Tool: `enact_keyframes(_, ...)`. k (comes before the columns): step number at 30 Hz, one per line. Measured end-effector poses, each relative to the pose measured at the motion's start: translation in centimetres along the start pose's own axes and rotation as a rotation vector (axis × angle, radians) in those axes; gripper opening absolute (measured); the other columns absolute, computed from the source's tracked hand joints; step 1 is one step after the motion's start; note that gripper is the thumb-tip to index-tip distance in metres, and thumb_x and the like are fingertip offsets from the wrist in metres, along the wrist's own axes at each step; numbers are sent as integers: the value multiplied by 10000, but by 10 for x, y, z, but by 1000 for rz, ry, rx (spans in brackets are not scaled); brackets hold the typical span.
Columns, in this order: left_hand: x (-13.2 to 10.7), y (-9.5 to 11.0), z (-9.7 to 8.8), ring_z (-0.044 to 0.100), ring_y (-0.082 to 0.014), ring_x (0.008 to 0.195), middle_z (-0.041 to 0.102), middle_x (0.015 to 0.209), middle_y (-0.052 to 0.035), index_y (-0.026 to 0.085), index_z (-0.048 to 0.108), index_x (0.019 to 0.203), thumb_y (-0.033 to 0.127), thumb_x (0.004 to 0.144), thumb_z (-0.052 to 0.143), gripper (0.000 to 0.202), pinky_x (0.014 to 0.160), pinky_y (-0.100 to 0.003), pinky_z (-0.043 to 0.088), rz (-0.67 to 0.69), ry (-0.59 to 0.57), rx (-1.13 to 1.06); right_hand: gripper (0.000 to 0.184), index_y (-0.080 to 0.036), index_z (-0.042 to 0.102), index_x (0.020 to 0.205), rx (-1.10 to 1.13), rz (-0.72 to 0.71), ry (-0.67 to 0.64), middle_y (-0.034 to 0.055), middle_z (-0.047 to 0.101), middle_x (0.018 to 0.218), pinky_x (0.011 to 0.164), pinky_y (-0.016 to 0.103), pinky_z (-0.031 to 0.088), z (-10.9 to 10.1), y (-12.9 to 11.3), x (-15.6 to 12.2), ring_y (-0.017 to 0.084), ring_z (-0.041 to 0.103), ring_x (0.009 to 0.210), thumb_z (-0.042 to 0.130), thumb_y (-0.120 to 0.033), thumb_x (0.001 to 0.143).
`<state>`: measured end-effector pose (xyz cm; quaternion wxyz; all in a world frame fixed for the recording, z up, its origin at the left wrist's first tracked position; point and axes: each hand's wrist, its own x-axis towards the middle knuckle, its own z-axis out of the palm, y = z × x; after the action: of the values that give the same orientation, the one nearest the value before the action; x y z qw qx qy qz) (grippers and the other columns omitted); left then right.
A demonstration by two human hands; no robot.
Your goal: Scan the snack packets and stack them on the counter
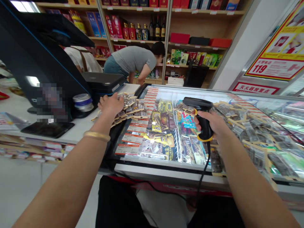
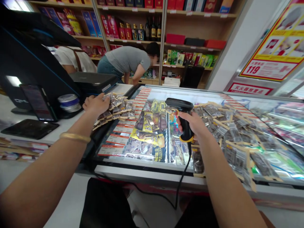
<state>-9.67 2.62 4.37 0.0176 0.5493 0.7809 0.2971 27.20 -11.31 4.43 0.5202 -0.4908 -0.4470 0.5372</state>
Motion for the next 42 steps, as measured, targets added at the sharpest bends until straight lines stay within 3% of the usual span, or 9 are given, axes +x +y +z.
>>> enact_keyframes(3, -14, 18, -1, 259, -426, 1551, 435, 1595, -190, 221, 629, 1422, 446, 915, 541, 562, 1248, -645, 182, 58, 122, -49, 363, -180, 643, 882, 25, -15, 97, -34, 594, 574, 368, 222, 414, -18, -5, -3, 106, 514, 403, 826, -388, 648)
enact_keyframes(6, -32, 51, 8, 350, -394, 1496, 472, 1555, -182, 212, 638, 1401, 413, 924, 557, 523, 1238, -588, 247, 193, 149, -121, 296, -176, 660, 877, 41, -20, 172, -37, 575, 551, 364, 219, 413, -37, -7, -7, 102, 491, 396, 787, -361, 683)
enact_keyframes(13, -69, 153, 79, 578, -294, 1344, 648, 1419, -148, 166, 636, 1405, 411, 938, 568, 532, 1162, -410, 428, 491, -266, -175, 295, -179, 656, 881, 100, -5, 248, -33, 581, 558, 369, 224, 420, -86, -1, -19, 110, 499, 404, 788, -358, 686)
enact_keyframes(20, -89, 217, 144, 442, -298, 1505, 506, 1603, -107, 258, 431, 1594, 455, 1018, 427, 608, 1208, -430, 372, 613, -535, 5, 369, -184, 643, 879, 166, -51, 298, -42, 582, 561, 371, 213, 395, -106, 11, -26, 101, 501, 407, 806, -420, 648)
enact_keyframes(24, -95, 223, 153, 487, -297, 1470, 530, 1583, -107, 261, 505, 1543, 354, 1017, 417, 541, 1172, -410, 397, 745, -623, 0, 412, -177, 649, 893, 155, -62, 284, -39, 585, 563, 383, 224, 412, -102, 10, -28, 104, 507, 410, 824, -446, 634)
enact_keyframes(31, -117, 200, 133, 597, -301, 1354, 639, 1471, -93, 277, 640, 1419, 294, 864, 666, 556, 1127, -385, 435, 671, -631, -139, 424, -181, 646, 905, 114, -60, 235, -33, 580, 560, 381, 234, 409, -97, 11, -28, 112, 506, 415, 840, -461, 651)
enact_keyframes(35, -129, 192, 124, 595, -303, 1344, 635, 1438, -159, 197, 535, 1521, 192, 699, 827, 872, 1133, -387, 450, 498, -536, -357, 430, -182, 638, 882, 118, -58, 242, -30, 587, 561, 377, 233, 413, -96, 12, -29, 112, 507, 414, 851, -456, 627)
enact_keyframes(39, -133, 187, 116, 638, -307, 1258, 623, 1390, -239, 153, 415, 1591, 184, 631, 906, 1079, 949, -382, 564, 208, -643, -572, 435, -180, 634, 875, 105, -73, 233, -26, 590, 567, 384, 234, 423, -95, 11, -30, 111, 513, 420, 853, -468, 632)
enact_keyframes(42, -134, 184, 112, 688, -278, 1124, 661, 1285, -227, 173, 458, 1567, 110, 589, 912, 1080, 785, -322, 578, 76, -685, -712, 449, -176, 639, 890, 95, -66, 225, -24, 594, 571, 383, 232, 422, -95, 11, -30, 114, 522, 421, 860, -470, 633)
